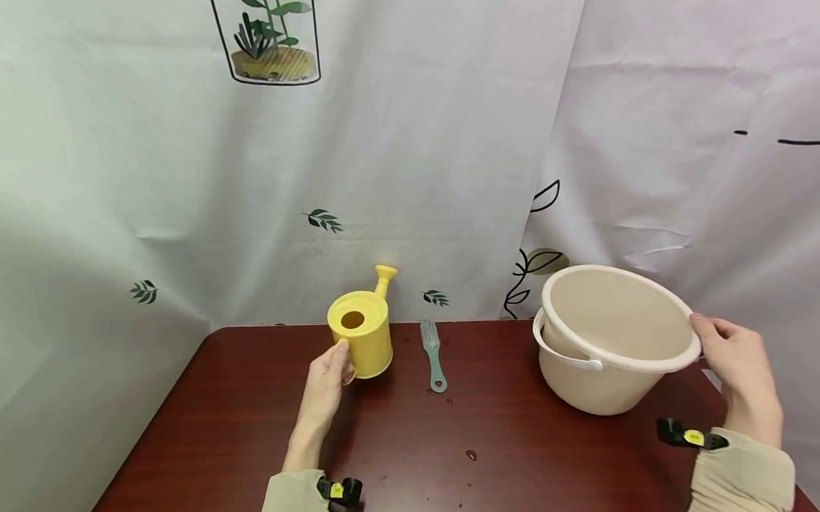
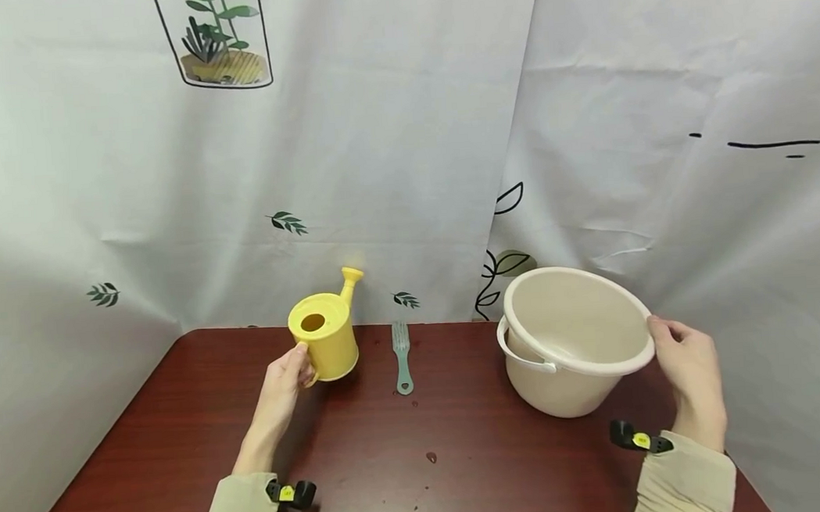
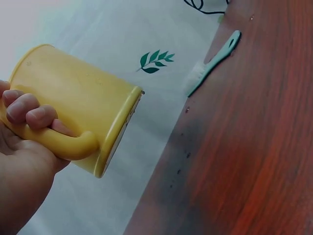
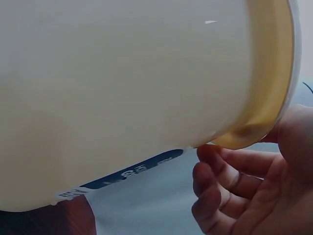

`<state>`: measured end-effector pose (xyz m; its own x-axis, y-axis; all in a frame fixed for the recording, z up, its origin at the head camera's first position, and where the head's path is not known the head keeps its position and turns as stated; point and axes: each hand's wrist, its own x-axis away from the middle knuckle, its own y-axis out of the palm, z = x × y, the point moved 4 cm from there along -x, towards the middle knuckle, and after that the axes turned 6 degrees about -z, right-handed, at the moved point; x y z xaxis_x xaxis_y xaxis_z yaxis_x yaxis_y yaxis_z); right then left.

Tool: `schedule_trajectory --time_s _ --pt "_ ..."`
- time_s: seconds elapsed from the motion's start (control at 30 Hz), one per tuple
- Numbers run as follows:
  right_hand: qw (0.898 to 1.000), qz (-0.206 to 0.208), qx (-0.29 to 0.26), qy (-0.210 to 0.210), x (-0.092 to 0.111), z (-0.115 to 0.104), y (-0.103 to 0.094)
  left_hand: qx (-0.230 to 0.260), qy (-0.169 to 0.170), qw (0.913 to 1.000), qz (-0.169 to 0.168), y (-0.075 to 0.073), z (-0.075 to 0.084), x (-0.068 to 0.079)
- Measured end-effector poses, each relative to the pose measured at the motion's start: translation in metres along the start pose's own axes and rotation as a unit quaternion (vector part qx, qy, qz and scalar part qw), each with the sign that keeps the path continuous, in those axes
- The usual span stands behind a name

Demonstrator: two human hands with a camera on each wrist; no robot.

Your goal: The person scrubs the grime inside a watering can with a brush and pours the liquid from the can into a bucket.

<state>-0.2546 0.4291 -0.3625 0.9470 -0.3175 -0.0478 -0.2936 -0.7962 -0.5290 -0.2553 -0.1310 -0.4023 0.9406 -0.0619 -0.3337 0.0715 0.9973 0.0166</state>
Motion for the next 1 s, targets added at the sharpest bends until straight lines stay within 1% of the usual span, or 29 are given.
schedule_trajectory --time_s 0.2,0.3,0.47,0.63,0.77,0.93,1.0 --pt "0.999 0.018 -0.02 0.032 0.004 0.005 0.002 -0.014 0.008 0.9998 -0.007 0.004 0.004 -0.001" --pt "0.999 0.02 -0.031 0.037 0.004 0.004 0.001 -0.032 0.015 0.9993 -0.011 0.008 0.009 -0.002" --pt "0.999 0.01 -0.027 0.04 0.002 0.001 0.0 -0.06 0.019 0.9979 -0.015 0.016 0.016 -0.004" --pt "0.998 0.008 -0.031 0.051 0.002 0.001 0.0 -0.101 0.013 0.9947 -0.011 0.022 0.026 -0.004" --pt "0.997 0.013 -0.058 0.053 0.0 0.002 0.0 -0.146 0.012 0.9893 -0.002 0.025 0.032 -0.007" --pt "0.995 0.014 -0.081 0.063 -0.001 0.004 0.001 -0.172 -0.003 0.9851 0.005 0.021 0.015 -0.016" --pt "0.993 0.01 -0.092 0.067 0.0 0.005 0.001 -0.176 -0.002 0.9844 0.005 0.02 0.008 -0.021"
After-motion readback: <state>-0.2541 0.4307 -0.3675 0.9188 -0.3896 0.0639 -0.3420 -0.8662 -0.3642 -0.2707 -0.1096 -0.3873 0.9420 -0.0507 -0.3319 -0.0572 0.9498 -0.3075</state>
